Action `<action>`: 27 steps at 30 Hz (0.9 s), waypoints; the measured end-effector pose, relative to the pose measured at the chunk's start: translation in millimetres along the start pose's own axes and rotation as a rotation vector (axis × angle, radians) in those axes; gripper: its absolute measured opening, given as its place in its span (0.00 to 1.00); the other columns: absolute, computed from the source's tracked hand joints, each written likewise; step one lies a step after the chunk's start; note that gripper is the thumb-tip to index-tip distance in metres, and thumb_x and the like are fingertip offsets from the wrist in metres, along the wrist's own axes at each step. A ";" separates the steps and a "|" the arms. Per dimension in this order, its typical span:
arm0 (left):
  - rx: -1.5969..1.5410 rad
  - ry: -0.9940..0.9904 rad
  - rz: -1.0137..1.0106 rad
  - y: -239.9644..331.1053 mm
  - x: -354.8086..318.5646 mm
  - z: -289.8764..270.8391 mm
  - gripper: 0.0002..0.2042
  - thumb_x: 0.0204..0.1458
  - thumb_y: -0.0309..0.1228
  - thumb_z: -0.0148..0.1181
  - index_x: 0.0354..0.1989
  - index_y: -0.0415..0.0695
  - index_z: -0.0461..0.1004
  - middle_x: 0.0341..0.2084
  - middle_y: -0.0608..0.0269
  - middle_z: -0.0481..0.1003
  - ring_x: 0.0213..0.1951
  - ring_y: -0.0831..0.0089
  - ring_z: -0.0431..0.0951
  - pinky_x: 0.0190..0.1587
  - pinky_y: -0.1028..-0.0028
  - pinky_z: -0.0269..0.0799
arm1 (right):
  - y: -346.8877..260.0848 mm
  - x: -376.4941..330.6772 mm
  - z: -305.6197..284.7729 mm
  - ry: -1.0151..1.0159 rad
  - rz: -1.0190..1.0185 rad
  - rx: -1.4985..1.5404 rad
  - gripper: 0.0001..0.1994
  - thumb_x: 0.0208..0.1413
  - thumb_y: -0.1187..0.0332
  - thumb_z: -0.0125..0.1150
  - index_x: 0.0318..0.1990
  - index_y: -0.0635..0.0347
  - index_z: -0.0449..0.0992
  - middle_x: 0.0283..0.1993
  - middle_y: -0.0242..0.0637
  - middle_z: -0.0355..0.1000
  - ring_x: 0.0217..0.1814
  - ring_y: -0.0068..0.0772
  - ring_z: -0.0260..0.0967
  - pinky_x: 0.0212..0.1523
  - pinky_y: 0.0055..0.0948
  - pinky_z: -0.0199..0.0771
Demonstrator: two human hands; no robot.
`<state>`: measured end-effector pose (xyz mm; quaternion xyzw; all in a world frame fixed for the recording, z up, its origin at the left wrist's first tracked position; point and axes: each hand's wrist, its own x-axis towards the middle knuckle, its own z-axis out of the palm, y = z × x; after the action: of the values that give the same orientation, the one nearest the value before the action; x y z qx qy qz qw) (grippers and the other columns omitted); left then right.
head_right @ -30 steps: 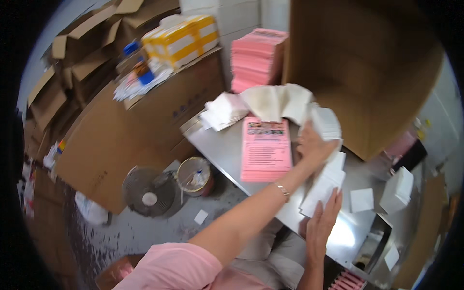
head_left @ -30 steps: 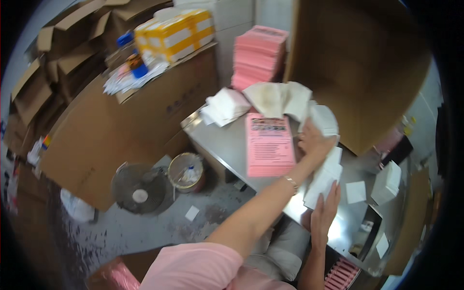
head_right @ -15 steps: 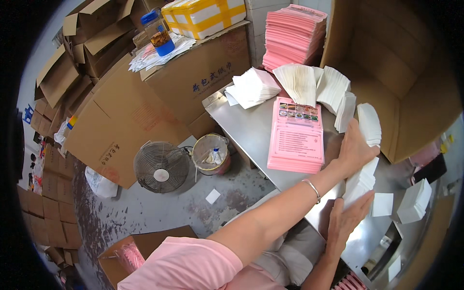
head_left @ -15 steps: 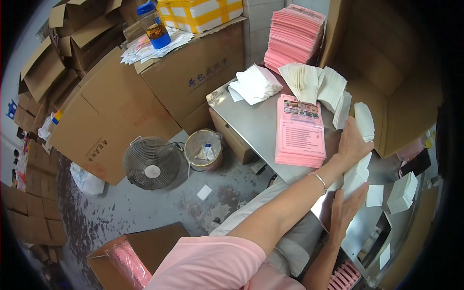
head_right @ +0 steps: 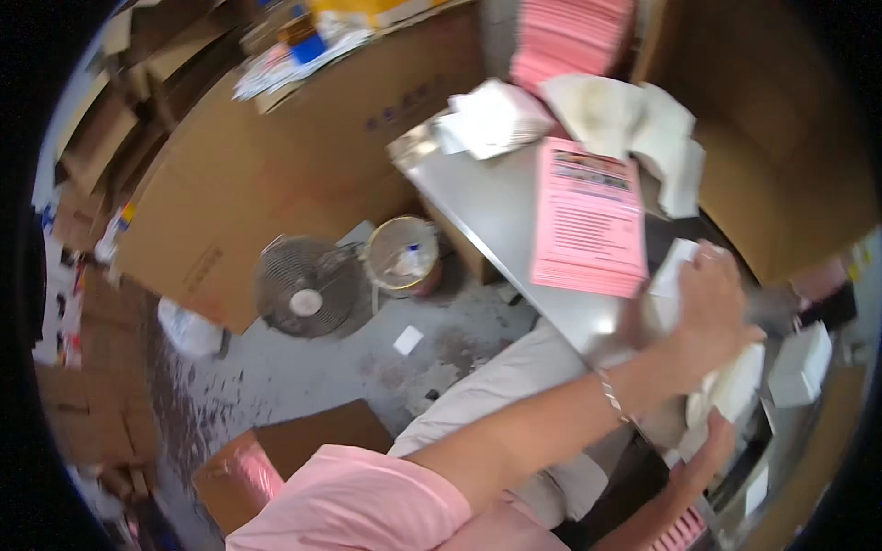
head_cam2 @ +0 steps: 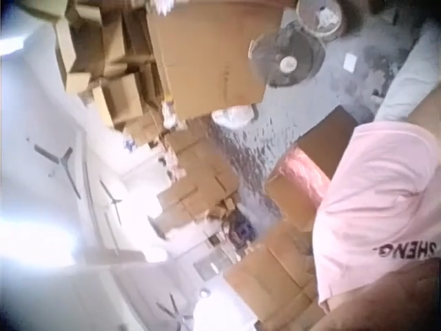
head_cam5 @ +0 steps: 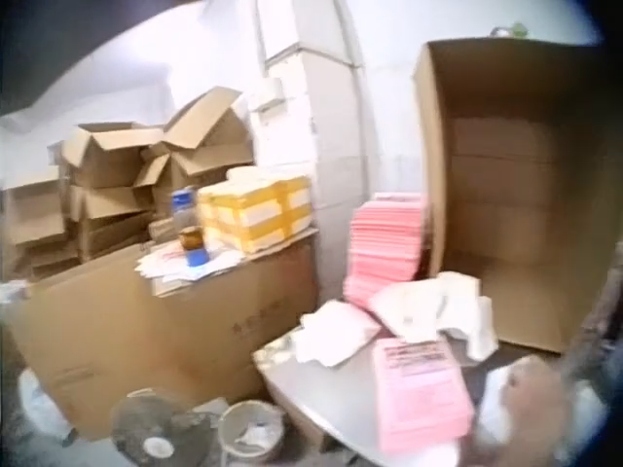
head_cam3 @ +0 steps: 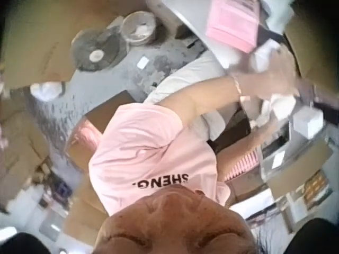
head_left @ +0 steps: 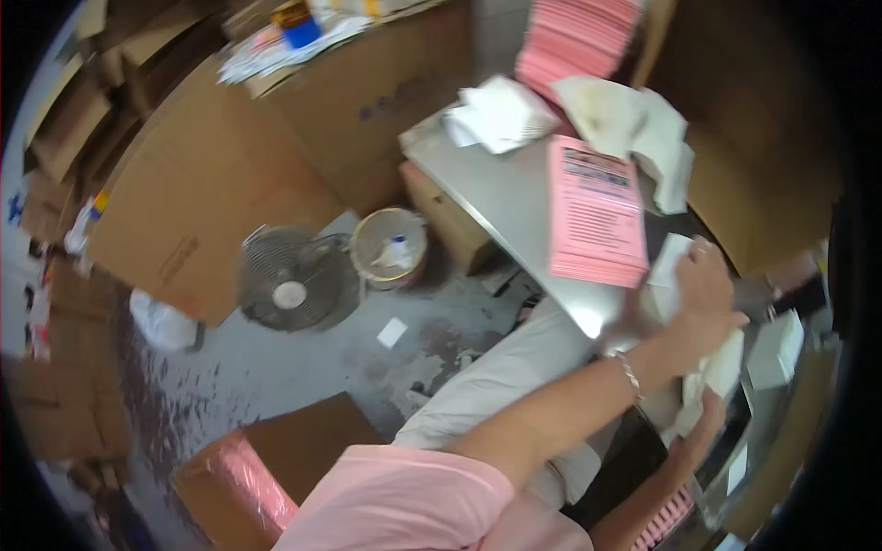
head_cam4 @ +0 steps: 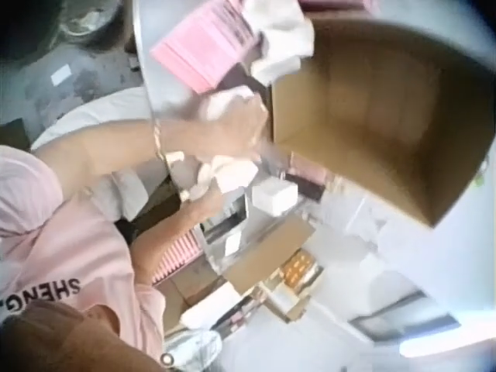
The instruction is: Packaging pink paper products with white inserts using a machine.
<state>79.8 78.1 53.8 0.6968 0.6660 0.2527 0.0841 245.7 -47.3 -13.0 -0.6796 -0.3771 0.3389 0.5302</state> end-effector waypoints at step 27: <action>-0.522 -0.455 0.057 -80.0 15.4 -25.6 0.55 0.43 0.59 0.65 0.71 0.31 0.46 0.63 0.31 0.61 0.67 0.40 0.58 0.72 0.55 0.40 | -56.3 -37.0 45.2 -0.053 -0.181 -0.159 0.36 0.58 0.74 0.57 0.72 0.70 0.48 0.59 0.48 0.69 0.57 0.32 0.68 0.60 0.27 0.64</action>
<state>-3.2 95.3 43.2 0.7087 0.5232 0.2549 0.3989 180.2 -49.9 34.8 -0.6735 -0.4765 0.2765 0.4929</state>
